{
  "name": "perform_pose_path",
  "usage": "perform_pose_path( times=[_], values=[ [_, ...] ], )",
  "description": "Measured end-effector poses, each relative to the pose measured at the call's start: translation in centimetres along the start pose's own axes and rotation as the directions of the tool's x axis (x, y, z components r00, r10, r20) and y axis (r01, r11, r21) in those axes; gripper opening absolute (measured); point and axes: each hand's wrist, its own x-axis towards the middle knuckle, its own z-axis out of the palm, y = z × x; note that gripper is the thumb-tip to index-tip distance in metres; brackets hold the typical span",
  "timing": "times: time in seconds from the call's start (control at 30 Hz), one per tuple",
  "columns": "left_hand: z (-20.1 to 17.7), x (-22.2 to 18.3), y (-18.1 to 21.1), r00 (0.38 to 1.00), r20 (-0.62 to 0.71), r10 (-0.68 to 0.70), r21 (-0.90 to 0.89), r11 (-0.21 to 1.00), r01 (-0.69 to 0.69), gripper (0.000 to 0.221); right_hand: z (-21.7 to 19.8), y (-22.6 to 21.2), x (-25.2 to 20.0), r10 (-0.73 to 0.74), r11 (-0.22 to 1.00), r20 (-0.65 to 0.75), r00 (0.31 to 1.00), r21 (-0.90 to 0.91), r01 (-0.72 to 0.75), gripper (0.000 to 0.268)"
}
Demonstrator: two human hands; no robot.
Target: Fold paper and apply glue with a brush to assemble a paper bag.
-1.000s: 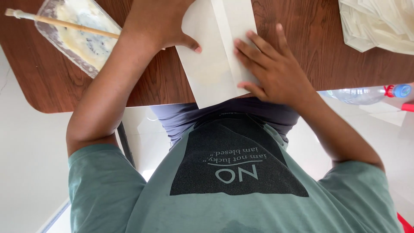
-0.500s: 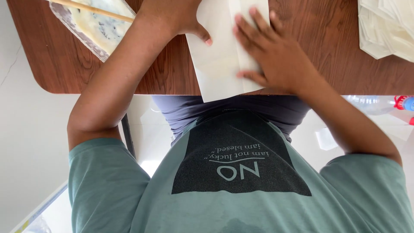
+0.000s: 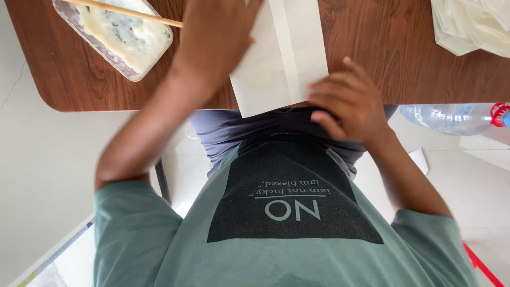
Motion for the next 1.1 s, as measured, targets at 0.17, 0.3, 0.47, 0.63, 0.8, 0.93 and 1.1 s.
perform_pose_path(
  times=[0.17, 0.3, 0.47, 0.63, 0.8, 0.93, 1.1],
  values=[
    [-4.0, -6.8, 5.7, 0.989, 0.054, 0.135, -0.333, 0.936, -0.11, 0.104, -0.2, 0.9, 3.0, 0.352, 0.921, -0.218, 0.91, 0.257, -0.294, 0.028],
    [-0.8, -10.1, 7.6, 0.999, -0.007, 0.052, -0.493, 0.868, -0.048, 0.089, 0.2, 0.9, 2.8, 0.426, 0.886, -0.186, 0.885, 0.284, -0.367, 0.022],
    [0.5, -12.1, 7.7, 0.963, -0.22, -0.158, -0.664, 0.747, -0.029, 0.046, -0.4, 1.5, 2.2, 0.412, 0.877, -0.155, 0.898, 0.334, -0.345, 0.021],
    [-0.2, -12.3, 7.8, 0.947, -0.262, -0.188, -0.619, 0.785, -0.016, 0.051, -0.3, 1.4, 2.4, 0.406, 0.882, -0.18, 0.896, 0.332, -0.334, 0.022],
    [-0.4, -12.2, 7.4, 0.957, -0.231, -0.176, -0.633, 0.774, -0.01, 0.046, -0.2, 1.5, 2.2, 0.431, 0.878, -0.197, 0.881, 0.319, -0.358, 0.017],
    [-0.4, -12.0, 6.4, 0.958, -0.227, -0.177, -0.674, 0.739, -0.023, 0.043, -0.1, 1.9, 2.3, 0.43, 0.878, -0.186, 0.883, 0.311, -0.362, 0.017],
    [0.2, -11.3, 5.7, 0.949, -0.232, -0.215, -0.719, 0.694, -0.019, 0.044, -0.1, 2.6, 2.8, 0.467, 0.846, -0.186, 0.865, 0.379, -0.375, 0.018]
  ],
)
